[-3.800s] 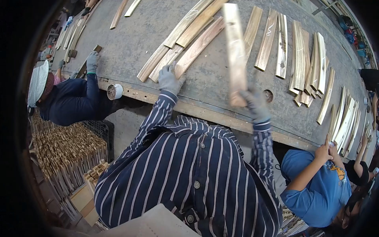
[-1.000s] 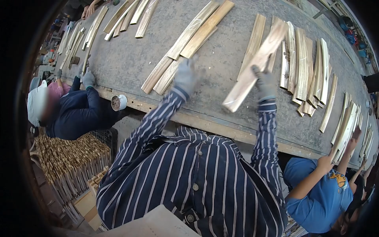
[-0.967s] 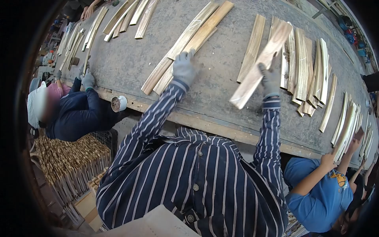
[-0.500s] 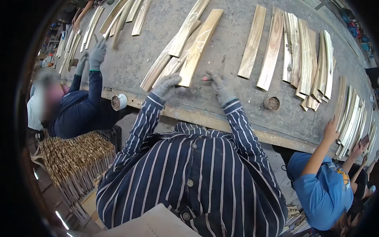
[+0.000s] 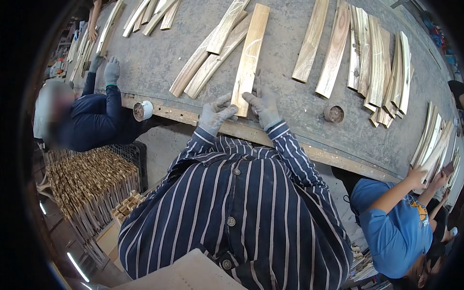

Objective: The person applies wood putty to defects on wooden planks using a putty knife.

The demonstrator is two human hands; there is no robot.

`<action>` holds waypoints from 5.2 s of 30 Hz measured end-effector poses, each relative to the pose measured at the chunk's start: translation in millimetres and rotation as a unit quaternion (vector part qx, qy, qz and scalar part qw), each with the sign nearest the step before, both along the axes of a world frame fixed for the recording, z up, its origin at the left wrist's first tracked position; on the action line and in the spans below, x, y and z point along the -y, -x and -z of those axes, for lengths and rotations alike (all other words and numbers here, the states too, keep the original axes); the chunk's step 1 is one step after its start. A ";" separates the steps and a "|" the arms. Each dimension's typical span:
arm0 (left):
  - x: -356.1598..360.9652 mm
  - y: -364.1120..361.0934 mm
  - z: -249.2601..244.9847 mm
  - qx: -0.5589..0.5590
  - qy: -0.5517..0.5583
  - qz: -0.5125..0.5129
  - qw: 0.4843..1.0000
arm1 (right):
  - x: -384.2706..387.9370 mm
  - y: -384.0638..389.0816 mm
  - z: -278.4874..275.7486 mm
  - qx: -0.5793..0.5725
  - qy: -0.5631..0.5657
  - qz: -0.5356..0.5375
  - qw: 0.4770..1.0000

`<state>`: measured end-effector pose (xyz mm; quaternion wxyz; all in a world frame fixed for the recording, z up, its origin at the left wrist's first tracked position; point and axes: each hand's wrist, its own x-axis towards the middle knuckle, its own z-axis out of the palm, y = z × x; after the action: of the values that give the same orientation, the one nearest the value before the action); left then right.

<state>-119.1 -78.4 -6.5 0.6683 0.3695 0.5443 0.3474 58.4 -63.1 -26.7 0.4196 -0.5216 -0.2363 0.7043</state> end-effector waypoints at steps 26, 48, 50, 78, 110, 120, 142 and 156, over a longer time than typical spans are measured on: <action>-2.0 15.6 -40.0 -0.384 -0.187 0.144 0.893 | 0.3 -19.3 -27.6 0.485 -0.401 0.024 0.777; 9.9 6.6 -45.1 -0.494 -0.158 0.192 0.833 | 34.5 -27.5 -23.8 0.621 -0.408 -0.040 0.668; 10.9 5.7 -42.0 -0.515 -0.172 0.184 0.820 | 36.6 -20.9 -20.5 0.622 -0.400 -0.055 0.671; 6.7 8.1 -47.1 -0.581 -0.169 0.215 0.767 | 49.6 -25.2 -37.2 0.527 -0.416 -0.129 0.730; -67.6 88.1 28.3 -0.663 -0.284 0.178 0.670 | -80.5 -207.1 -76.2 0.754 -0.063 0.022 0.654; 28.6 54.8 29.3 0.246 0.067 -0.066 0.965 | 6.3 -50.6 0.4 0.371 -0.062 -0.106 0.920; -52.5 95.5 23.0 -0.588 -0.297 0.027 0.752 | -16.2 -53.2 -35.0 0.050 -0.078 -0.020 0.996; -49.8 71.7 53.2 -0.339 -0.090 0.040 0.936 | -34.3 -283.1 -69.7 0.274 -0.107 0.186 0.937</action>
<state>-190.7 -28.6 -59.7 0.4213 0.5457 0.6895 0.2220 341.5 -28.8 43.0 0.5154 -0.6812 -0.3151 0.4137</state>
